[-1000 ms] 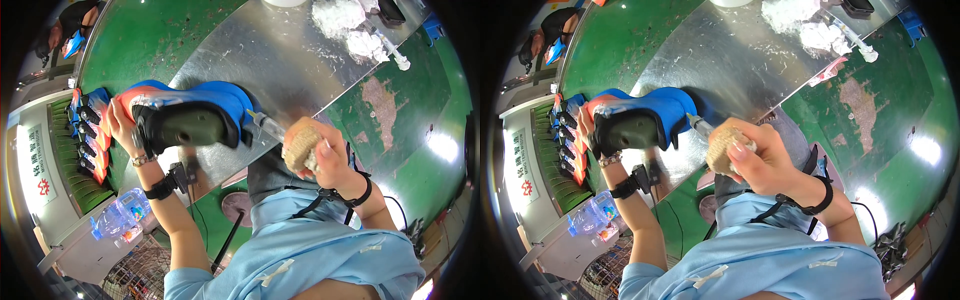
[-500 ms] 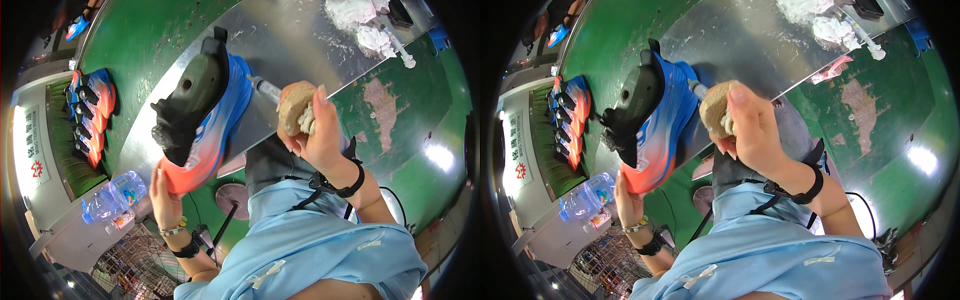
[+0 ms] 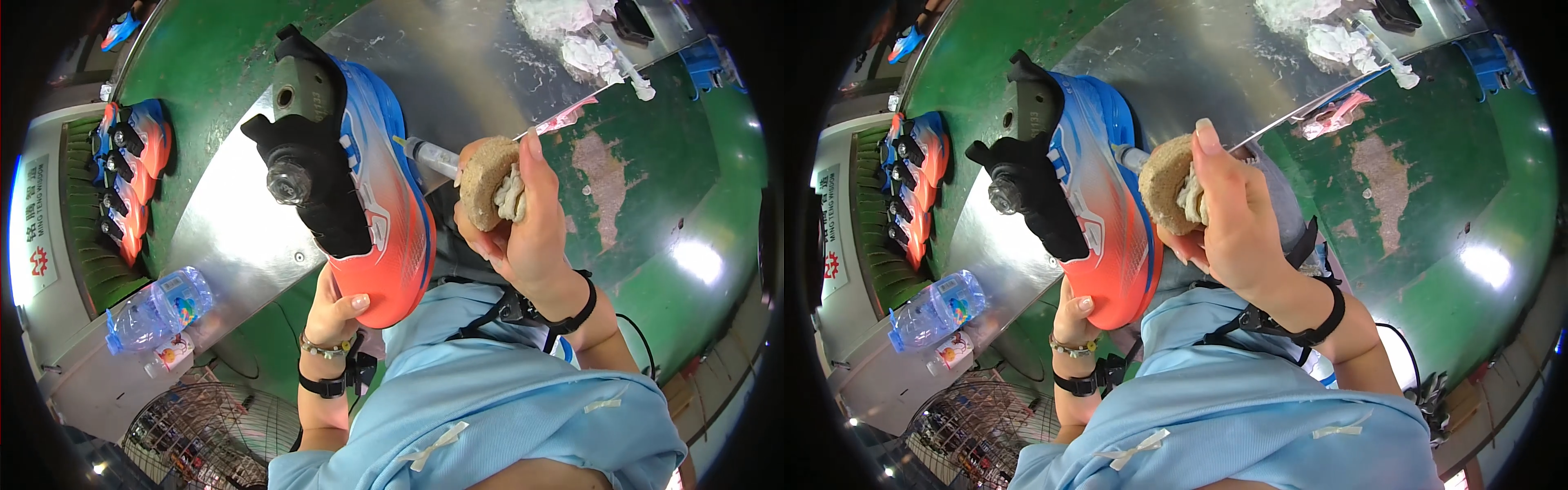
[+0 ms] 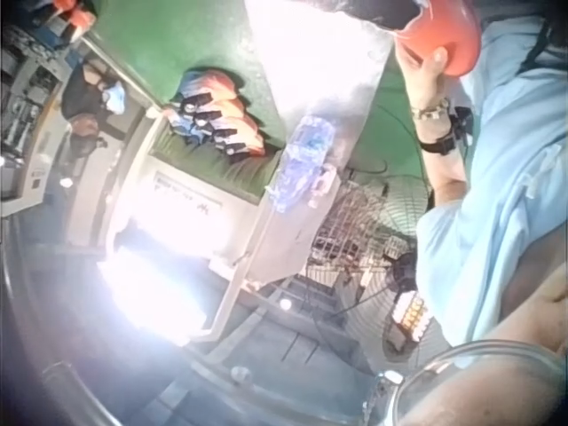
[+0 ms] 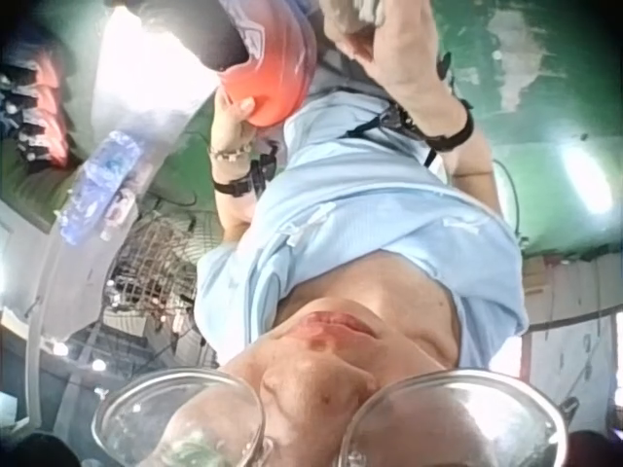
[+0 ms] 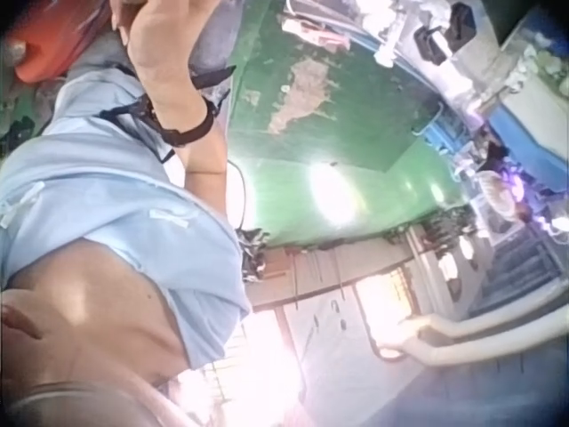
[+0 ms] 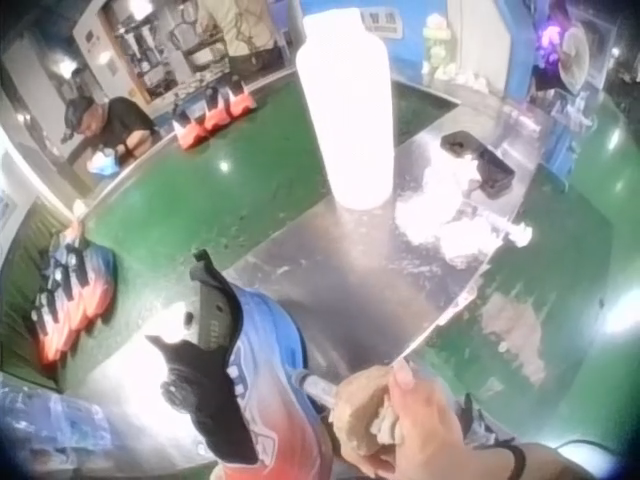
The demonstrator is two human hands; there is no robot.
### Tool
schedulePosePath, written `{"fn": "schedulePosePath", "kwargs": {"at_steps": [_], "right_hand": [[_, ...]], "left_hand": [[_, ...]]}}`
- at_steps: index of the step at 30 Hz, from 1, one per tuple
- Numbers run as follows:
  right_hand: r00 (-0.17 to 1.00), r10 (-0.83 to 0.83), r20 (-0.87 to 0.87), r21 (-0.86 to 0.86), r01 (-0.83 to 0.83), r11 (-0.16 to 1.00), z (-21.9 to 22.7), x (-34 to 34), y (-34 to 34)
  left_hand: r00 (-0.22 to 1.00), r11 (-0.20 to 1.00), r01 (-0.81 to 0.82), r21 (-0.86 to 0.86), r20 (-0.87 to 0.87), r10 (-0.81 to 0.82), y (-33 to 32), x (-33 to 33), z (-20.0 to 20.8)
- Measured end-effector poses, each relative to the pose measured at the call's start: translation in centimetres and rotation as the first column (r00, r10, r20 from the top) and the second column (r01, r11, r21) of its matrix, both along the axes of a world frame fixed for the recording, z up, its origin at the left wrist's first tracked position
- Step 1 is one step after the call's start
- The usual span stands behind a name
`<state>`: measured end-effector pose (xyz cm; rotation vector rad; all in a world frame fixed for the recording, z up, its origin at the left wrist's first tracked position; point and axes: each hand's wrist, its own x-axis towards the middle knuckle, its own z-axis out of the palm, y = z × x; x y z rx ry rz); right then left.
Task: Applying adhesive to the seams of a shoe using a syringe and wiping with a sponge.
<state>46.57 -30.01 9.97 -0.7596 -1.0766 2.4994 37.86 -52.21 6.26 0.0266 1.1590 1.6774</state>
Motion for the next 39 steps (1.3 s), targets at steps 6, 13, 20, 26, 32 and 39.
{"fn": "schedulePosePath", "kwargs": {"at_steps": [6,13,20,26,32,39], "right_hand": [[0.994,0.096,0.05,-0.041,-0.094,0.995,1.3,1.7,0.4],[0.988,0.124,0.096,0.041,-0.128,0.991,4.5,5.2,0.2],[0.98,-0.044,0.194,0.218,0.001,0.976,6.9,8.3,1.1],[0.982,-0.14,0.123,0.457,0.07,0.887,6.2,9.0,1.2],[0.952,-0.262,0.155,0.469,0.163,0.868,5.8,9.5,1.2],[0.976,-0.197,-0.091,0.466,0.217,0.858,4.5,9.1,1.3]], "left_hand": [[0.997,0.996,-0.072,0.045,-0.01,0.072,0.5,0.8,-0.9],[0.948,0.959,-0.121,0.258,0.317,0.034,2.9,2.0,-1.9],[0.928,0.902,-0.127,0.412,0.371,-0.038,10.4,3.7,-3.9],[0.914,0.851,-0.137,0.506,0.395,-0.088,14.6,2.9,-3.8],[0.933,0.838,-0.124,0.531,0.35,-0.084,16.7,2.2,-3.5],[0.96,0.789,-0.091,0.608,0.263,-0.092,18.8,1.5,-3.6]]}}
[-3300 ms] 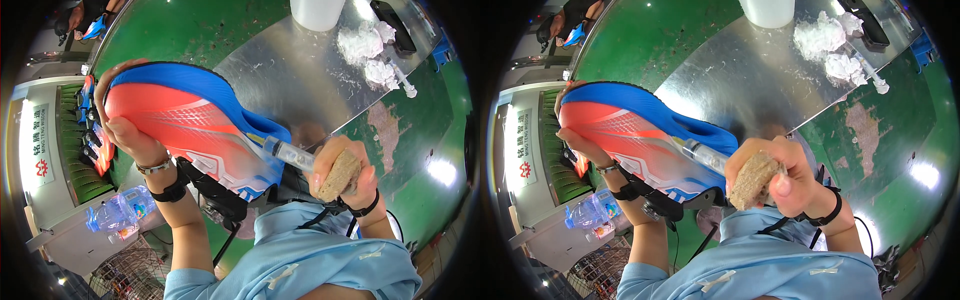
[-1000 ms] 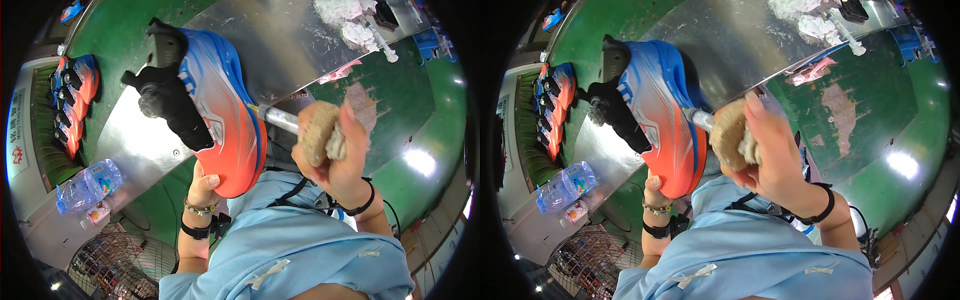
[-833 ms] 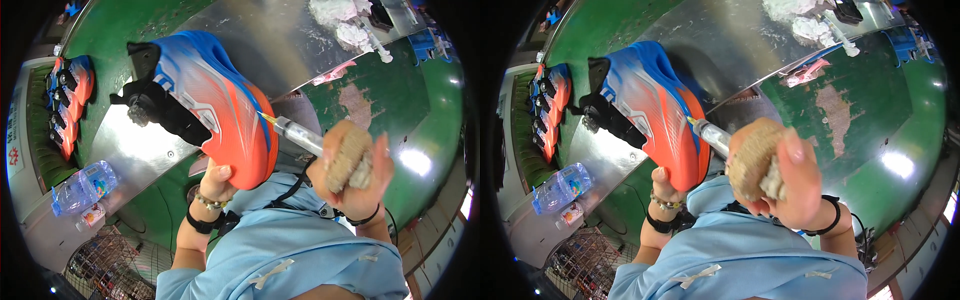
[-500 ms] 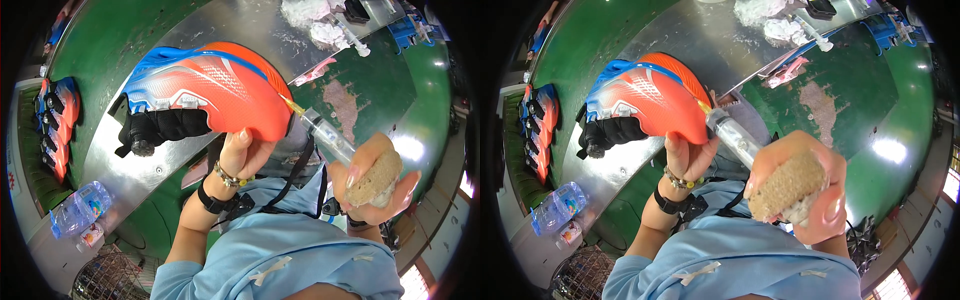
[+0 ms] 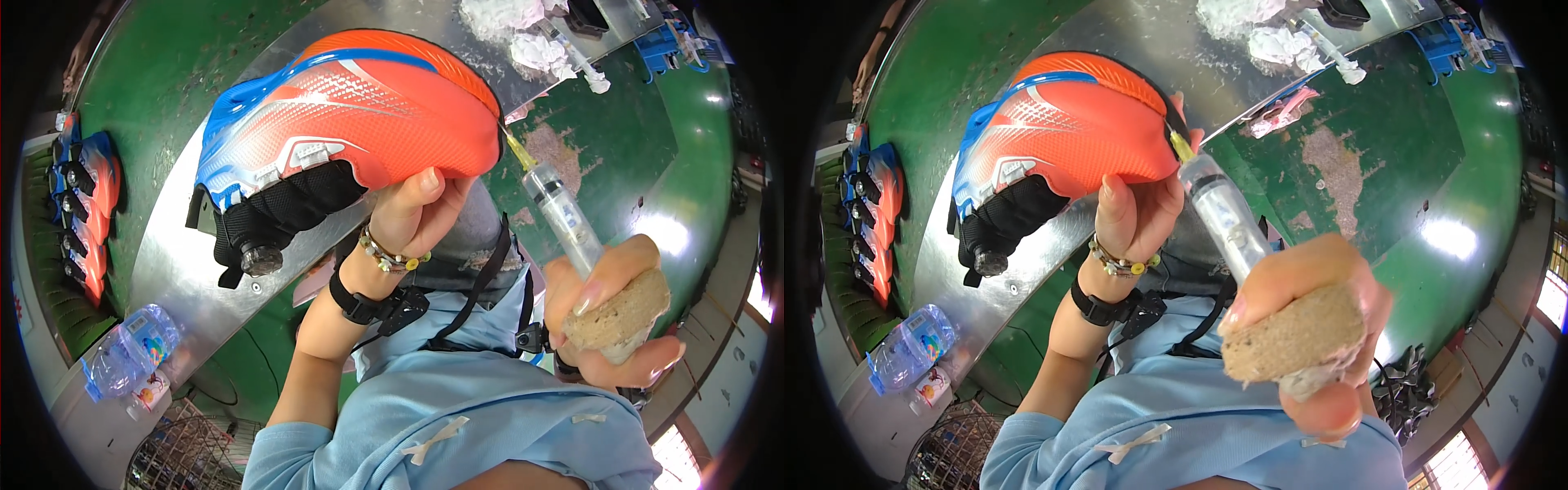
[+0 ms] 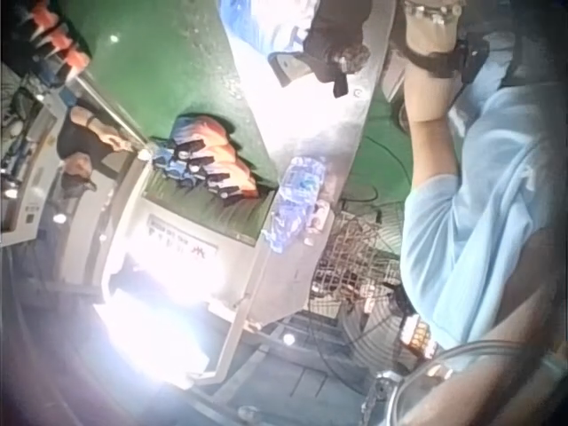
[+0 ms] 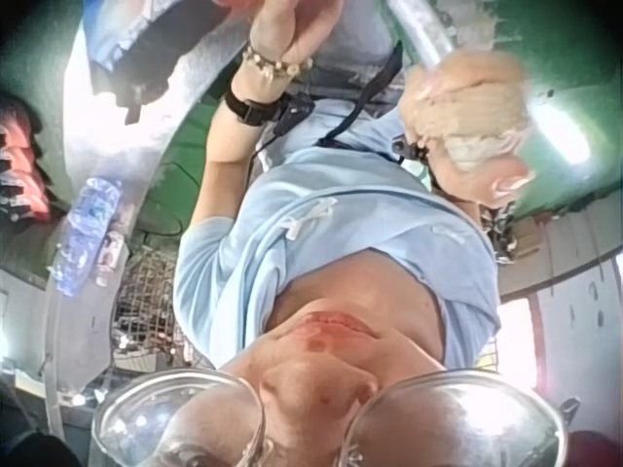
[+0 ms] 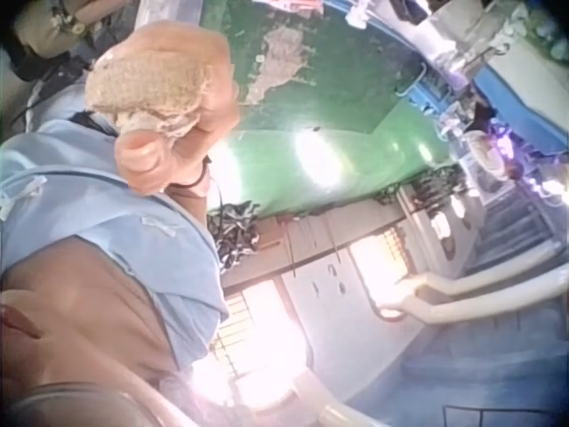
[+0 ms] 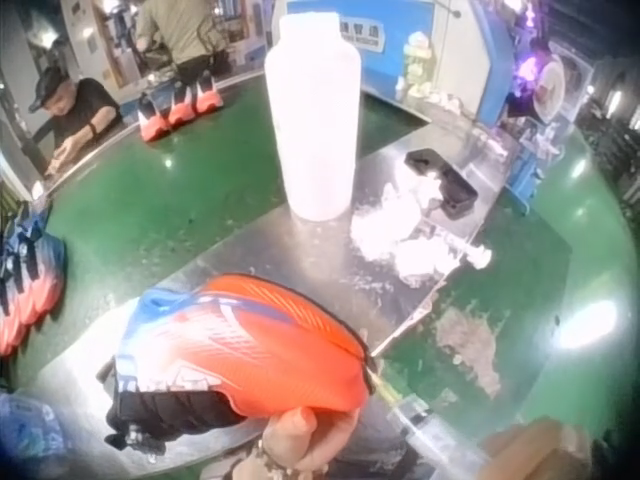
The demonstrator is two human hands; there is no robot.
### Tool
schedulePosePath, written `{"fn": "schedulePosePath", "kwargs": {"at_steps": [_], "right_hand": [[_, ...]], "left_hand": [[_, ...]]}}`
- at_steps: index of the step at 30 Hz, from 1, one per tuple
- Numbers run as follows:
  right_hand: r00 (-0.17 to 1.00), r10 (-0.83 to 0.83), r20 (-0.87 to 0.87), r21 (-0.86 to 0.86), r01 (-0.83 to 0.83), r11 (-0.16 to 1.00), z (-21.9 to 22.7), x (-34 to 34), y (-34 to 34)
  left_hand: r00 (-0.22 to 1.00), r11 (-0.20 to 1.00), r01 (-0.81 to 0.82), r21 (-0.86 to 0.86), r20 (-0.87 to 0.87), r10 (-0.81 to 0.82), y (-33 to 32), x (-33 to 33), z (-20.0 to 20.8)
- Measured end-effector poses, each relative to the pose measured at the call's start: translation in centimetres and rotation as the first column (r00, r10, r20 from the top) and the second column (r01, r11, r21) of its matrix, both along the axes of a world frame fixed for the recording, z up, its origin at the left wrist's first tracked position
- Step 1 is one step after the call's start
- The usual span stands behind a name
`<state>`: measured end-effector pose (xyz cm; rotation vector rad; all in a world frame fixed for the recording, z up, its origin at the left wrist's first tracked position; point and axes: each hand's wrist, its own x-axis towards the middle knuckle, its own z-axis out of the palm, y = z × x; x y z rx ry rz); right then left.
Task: Applying adhesive to the seams of a shoe using a syringe and wiping with a sponge.
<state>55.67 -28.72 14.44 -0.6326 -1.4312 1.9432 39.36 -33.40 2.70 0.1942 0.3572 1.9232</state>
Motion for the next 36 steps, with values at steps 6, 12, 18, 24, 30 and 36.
{"fn": "schedulePosePath", "kwargs": {"at_steps": [6,12,18,24,30,36], "right_hand": [[0.994,0.067,-0.087,0.168,-0.052,0.985,-0.9,-1.1,0.2],[0.931,0.193,-0.309,0.468,-0.028,0.883,-3.2,-3.5,1.2],[0.966,0.172,-0.193,0.579,-0.029,0.815,-3.0,-3.5,0.6],[0.973,0.139,-0.183,0.571,-0.01,0.821,-3.2,-3.2,0.8],[0.982,0.138,-0.132,0.605,-0.031,0.796,-3.2,-2.7,1.1],[0.977,0.113,-0.18,0.583,0.013,0.812,-3.7,-1.9,0.6]], "left_hand": [[0.991,0.991,-0.132,-0.03,-0.023,0.131,1.4,0.2,2.3],[0.971,0.94,-0.1,-0.327,0.173,0.164,0.2,-0.2,7.5],[0.993,0.863,-0.047,-0.502,0.071,0.096,-0.1,-0.8,9.4],[0.99,0.854,-0.059,-0.518,0.079,0.116,0.2,-0.6,9.6],[0.988,0.858,-0.066,-0.509,0.088,0.129,0.2,-0.6,10.0],[0.974,0.886,-0.08,-0.456,0.155,0.168,0.1,-0.5,10.4]]}}
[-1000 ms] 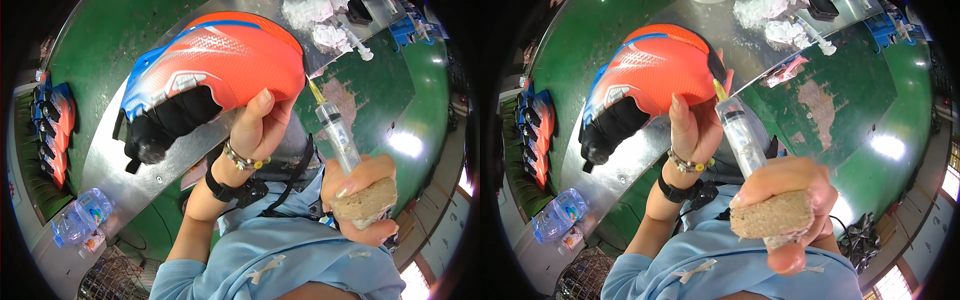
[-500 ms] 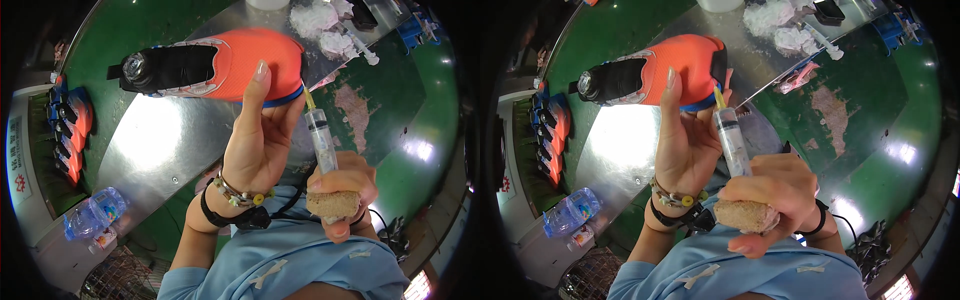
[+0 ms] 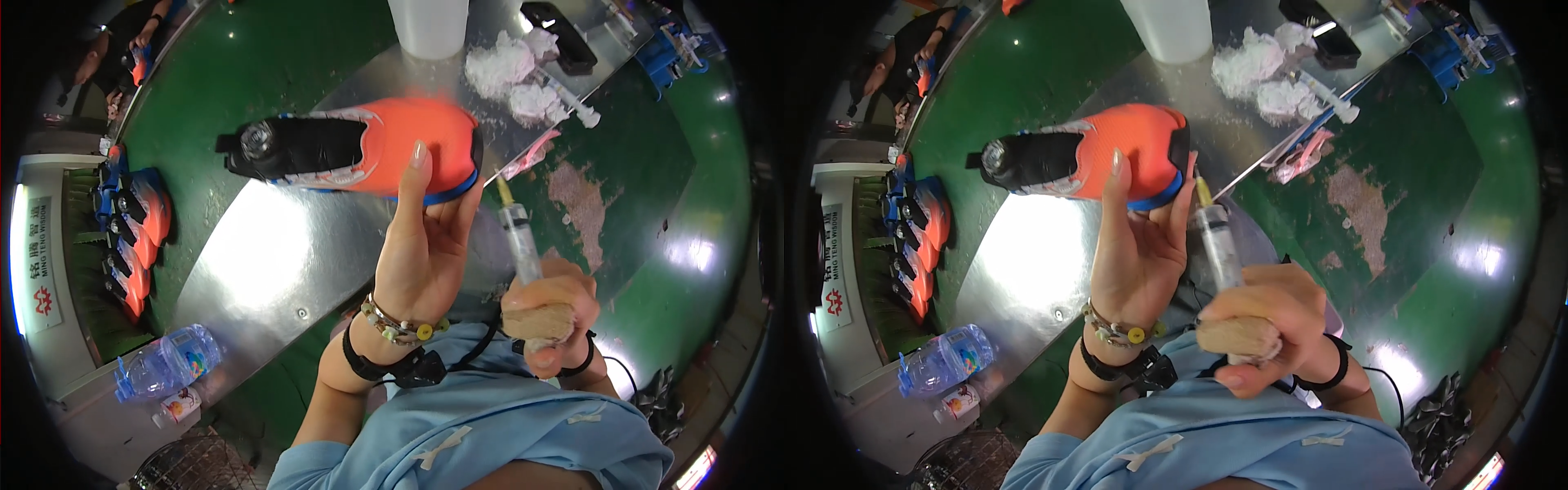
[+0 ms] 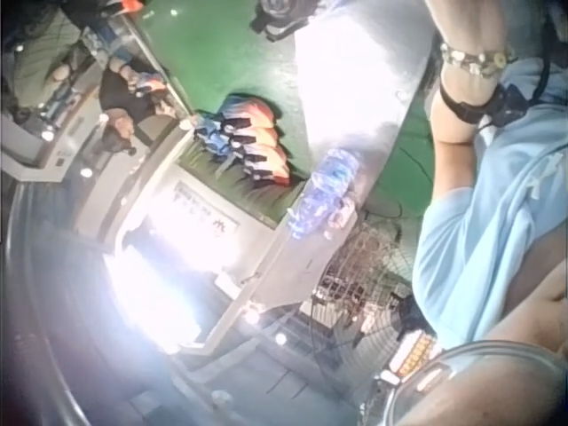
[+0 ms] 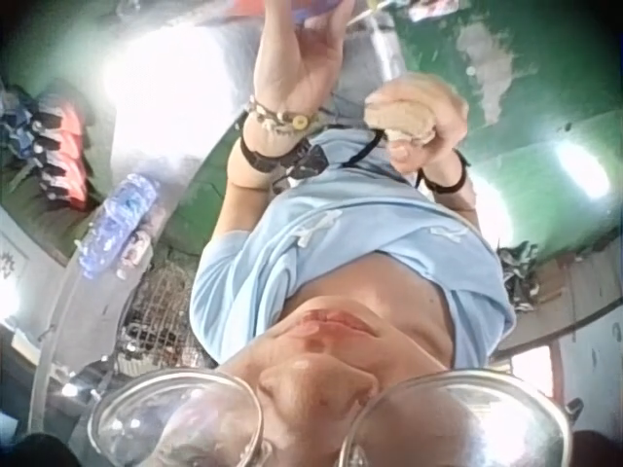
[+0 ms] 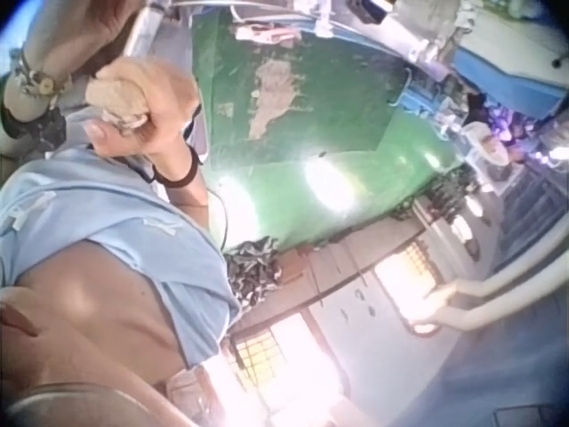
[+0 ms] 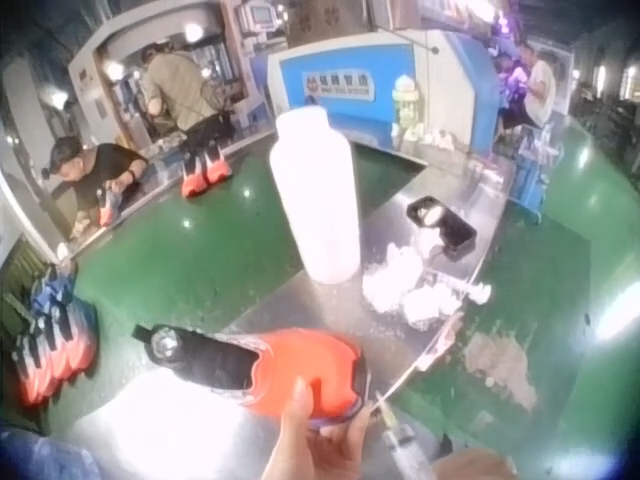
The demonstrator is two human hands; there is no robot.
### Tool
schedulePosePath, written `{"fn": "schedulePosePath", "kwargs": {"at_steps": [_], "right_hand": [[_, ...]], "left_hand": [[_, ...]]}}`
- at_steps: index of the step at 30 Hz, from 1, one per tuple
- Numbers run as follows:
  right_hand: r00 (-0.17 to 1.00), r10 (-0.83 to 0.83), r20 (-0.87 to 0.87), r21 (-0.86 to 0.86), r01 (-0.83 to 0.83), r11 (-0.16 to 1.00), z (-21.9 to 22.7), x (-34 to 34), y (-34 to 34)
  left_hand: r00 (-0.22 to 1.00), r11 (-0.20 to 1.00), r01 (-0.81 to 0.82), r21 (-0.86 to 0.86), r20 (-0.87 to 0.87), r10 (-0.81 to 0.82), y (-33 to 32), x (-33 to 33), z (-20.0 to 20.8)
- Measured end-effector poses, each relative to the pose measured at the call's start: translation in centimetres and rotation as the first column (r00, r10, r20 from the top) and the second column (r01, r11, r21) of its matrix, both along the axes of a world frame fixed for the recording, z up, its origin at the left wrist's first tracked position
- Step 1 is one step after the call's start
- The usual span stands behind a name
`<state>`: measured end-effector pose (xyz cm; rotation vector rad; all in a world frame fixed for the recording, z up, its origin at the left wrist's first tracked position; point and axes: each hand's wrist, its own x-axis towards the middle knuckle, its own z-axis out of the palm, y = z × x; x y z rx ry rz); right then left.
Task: Applying adhesive to the seams of a shoe using a syringe and wiping with a sponge.
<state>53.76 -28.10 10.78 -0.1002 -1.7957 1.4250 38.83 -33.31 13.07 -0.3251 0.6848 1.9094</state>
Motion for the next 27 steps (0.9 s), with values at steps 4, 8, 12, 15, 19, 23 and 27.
{"fn": "schedulePosePath", "kwargs": {"at_steps": [4,8,12,15,19,23,27], "right_hand": [[0.987,-0.137,-0.087,-0.107,0.127,0.986,0.4,0.9,0.8],[0.956,-0.292,0.014,-0.056,0.293,0.955,0.6,2.4,2.3],[0.898,-0.39,0.204,-0.038,0.405,0.914,-0.1,3.9,3.3],[0.904,-0.403,0.141,-0.237,0.426,0.873,-1.2,3.5,4.2],[0.968,-0.213,0.135,-0.319,0.246,0.915,-2.0,2.3,4.2],[0.973,-0.195,0.127,-0.316,0.226,0.921,-2.8,1.0,4.7],[0.981,-0.127,0.144,-0.322,0.168,0.932,-4.3,-1.5,7.1]], "left_hand": [[0.998,0.999,0.036,0.006,0.045,-0.036,-0.4,-0.6,-1.1],[0.989,0.994,0.053,-0.094,-0.136,-0.066,-2.2,-5.6,-3.9],[0.931,0.973,-0.231,-0.015,-0.293,0.216,-6.9,-20.0,-6.1],[0.735,0.792,-0.606,-0.072,-0.433,0.522,-12.3,-31.4,-7.9],[0.436,0.269,-0.899,-0.345,-0.662,0.609,-19.9,-36.8,-9.6],[0.328,0.39,-0.914,-0.11,-0.767,0.551,-20.3,-32.3,-8.5],[0.37,0.799,-0.547,-0.252,-0.928,-0.04,-20.9,-21.5,-5.2]]}}
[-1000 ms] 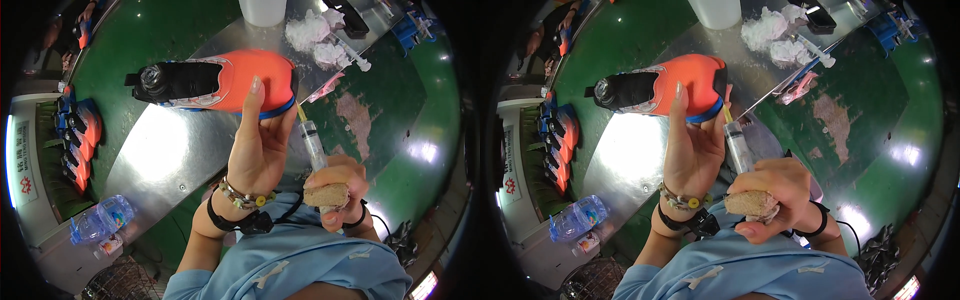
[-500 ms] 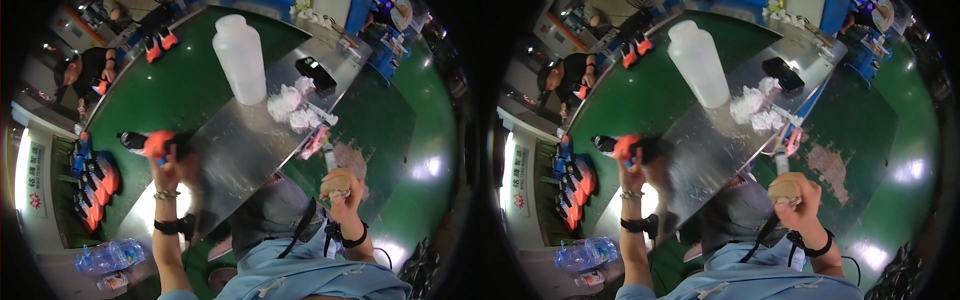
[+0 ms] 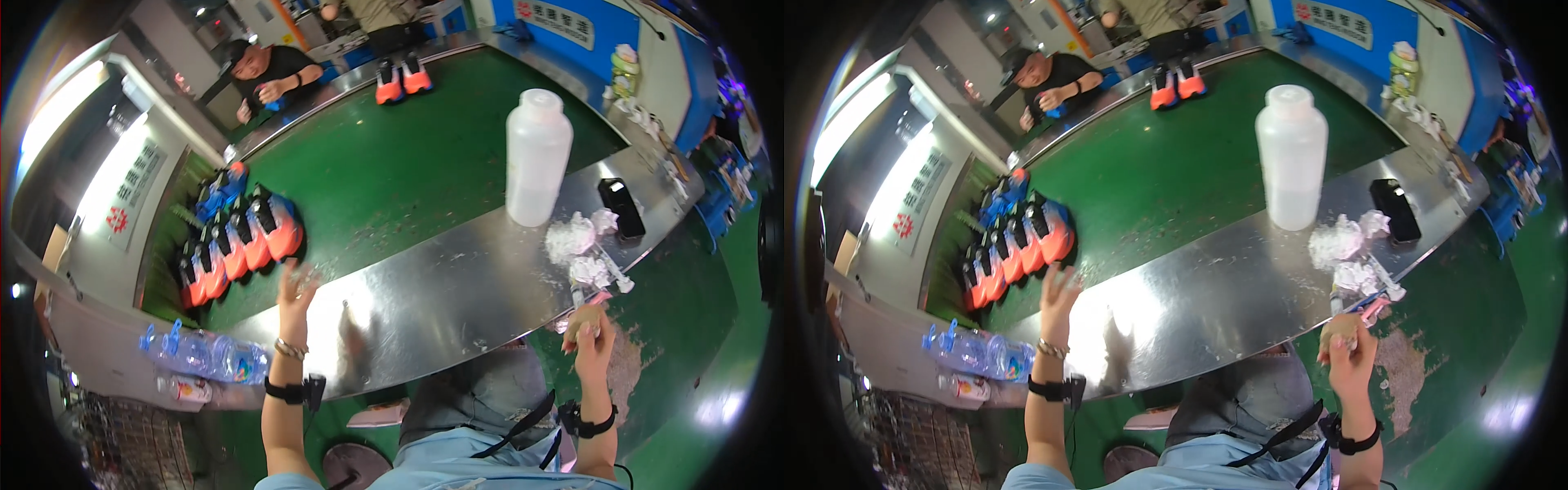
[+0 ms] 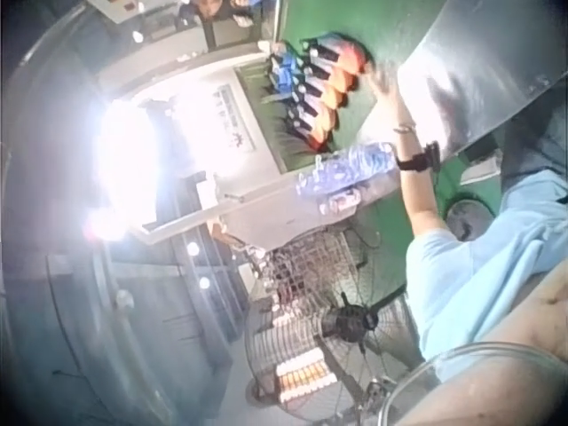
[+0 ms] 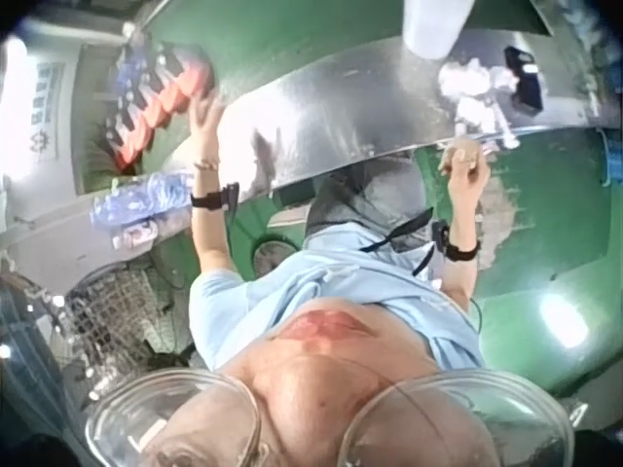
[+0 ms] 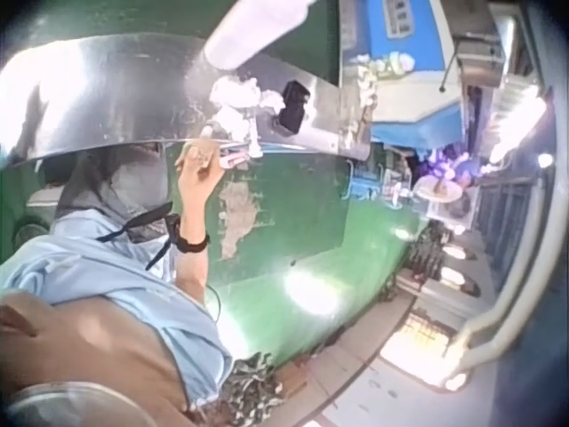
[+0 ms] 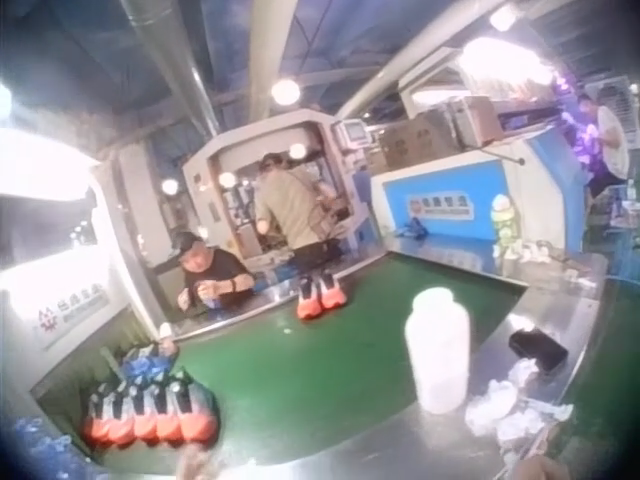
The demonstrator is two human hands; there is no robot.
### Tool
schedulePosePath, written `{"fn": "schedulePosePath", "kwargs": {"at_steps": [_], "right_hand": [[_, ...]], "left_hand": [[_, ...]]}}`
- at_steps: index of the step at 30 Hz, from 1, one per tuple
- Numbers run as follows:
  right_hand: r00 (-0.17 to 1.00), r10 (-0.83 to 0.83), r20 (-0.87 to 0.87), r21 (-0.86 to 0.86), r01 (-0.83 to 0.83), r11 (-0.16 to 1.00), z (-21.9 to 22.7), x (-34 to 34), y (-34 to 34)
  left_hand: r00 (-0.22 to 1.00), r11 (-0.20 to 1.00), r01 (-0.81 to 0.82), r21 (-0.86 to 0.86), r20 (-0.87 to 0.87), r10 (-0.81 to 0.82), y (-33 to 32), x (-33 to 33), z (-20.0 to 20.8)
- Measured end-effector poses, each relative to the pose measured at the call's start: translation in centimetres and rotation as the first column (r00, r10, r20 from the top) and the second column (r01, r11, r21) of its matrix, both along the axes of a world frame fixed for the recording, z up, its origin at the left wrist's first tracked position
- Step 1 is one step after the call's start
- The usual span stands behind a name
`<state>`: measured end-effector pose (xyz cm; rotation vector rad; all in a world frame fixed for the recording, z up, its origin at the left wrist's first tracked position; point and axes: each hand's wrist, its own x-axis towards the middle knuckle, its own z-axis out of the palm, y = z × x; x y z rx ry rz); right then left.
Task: Applying adhesive to the seams of a shoe using a syringe and wiping with a sponge.
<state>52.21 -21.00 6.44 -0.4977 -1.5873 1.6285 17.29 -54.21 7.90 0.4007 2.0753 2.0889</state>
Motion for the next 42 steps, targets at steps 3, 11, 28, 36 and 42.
{"fn": "schedulePosePath", "kwargs": {"at_steps": [3,11,28,36,42], "right_hand": [[1.0,0.008,0.021,-0.048,-0.007,0.999,-1.3,-2.7,2.2],[0.989,-0.127,0.081,0.083,0.12,0.989,-3.9,-5.7,1.7],[0.993,-0.056,0.103,0.173,0.037,0.984,-2.1,-9.8,-0.1],[0.991,-0.044,0.13,0.305,0.002,0.952,-2.5,-9.7,0.0],[0.977,-0.166,0.137,0.312,0.117,0.943,-2.7,-9.9,-0.4]], "left_hand": [[0.869,0.643,0.186,-0.743,-0.181,-0.46,-1.7,8.8,1.1],[0.734,0.308,-0.284,-0.908,-0.413,-0.539,-0.9,15.0,-0.9],[0.74,0.384,-0.328,-0.863,-0.487,-0.463,-1.6,15.1,-1.6],[0.74,0.43,-0.34,-0.837,-0.52,-0.427,-1.4,15.0,-1.6],[0.742,0.422,-0.336,-0.842,-0.513,-0.433,-1.1,14.9,-1.4]]}}
